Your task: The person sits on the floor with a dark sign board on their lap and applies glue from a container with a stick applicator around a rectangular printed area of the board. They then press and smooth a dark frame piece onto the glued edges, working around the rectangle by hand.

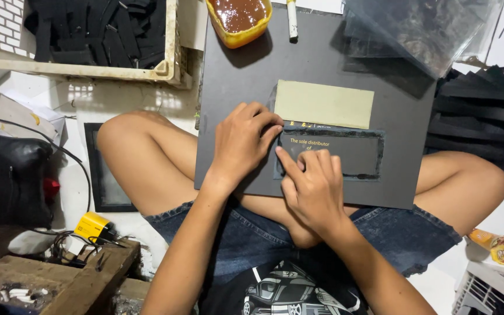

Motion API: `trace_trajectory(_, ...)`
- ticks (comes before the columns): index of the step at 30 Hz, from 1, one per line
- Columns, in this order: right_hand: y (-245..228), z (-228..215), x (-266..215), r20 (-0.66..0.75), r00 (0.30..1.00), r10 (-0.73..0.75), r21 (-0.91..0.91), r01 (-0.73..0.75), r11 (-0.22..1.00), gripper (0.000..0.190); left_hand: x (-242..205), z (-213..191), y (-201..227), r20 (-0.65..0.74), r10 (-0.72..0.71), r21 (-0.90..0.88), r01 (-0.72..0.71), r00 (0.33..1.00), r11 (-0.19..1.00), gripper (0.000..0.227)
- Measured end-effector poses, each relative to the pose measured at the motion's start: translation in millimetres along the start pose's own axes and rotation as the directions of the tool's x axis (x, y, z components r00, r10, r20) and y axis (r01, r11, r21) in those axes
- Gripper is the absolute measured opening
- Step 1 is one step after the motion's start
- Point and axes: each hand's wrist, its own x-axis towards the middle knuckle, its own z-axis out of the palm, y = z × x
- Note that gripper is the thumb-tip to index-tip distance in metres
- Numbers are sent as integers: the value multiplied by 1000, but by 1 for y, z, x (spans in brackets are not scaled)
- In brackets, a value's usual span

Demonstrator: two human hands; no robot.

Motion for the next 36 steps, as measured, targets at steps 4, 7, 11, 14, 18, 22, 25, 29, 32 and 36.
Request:
trace_trajectory(4,2,0,3,-5,999,-46,-59,46,997,34,-1,6,-2,4,-12,56,12,1000,998,6)
trace_trajectory(7,-4,-6,0,10,995,-98,-81,99,992,33,-1,7,-2,-7,12,92,-11,1000,996,7)
trace_trajectory(11,-11,-7,-15,1,990,-142,-58,141,988,34,-2,9,-1,-20,17,97,-15,1000,995,8)
trace_trajectory(14,-12,-7,-22,-28,995,-91,2,91,996,34,-3,8,-2,-38,18,53,-16,999,998,7)
trace_trajectory(18,-2,-5,-17,-40,997,70,80,-67,995,40,-5,6,-1,-66,23,-5,-24,998,1000,5)
trace_trajectory(22,6,-1,3,-29,994,103,14,-102,995,40,-7,2,7,-68,13,-13,-14,998,1000,3)
trace_trajectory(25,10,6,9,-12,994,106,-32,-106,994,39,-7,6,6,-82,31,15,-30,996,999,11)
trace_trajectory(29,17,6,5,10,990,142,-100,-141,985,37,-7,8,8,-118,60,66,-52,991,996,12)
trace_trajectory(32,27,2,-3,6,984,177,-130,-175,976,37,-8,9,8,-122,68,93,-57,990,994,10)
trace_trajectory(36,49,-3,-17,-9,981,193,-173,-192,966,37,-7,10,8,-125,73,115,-59,989,992,10)
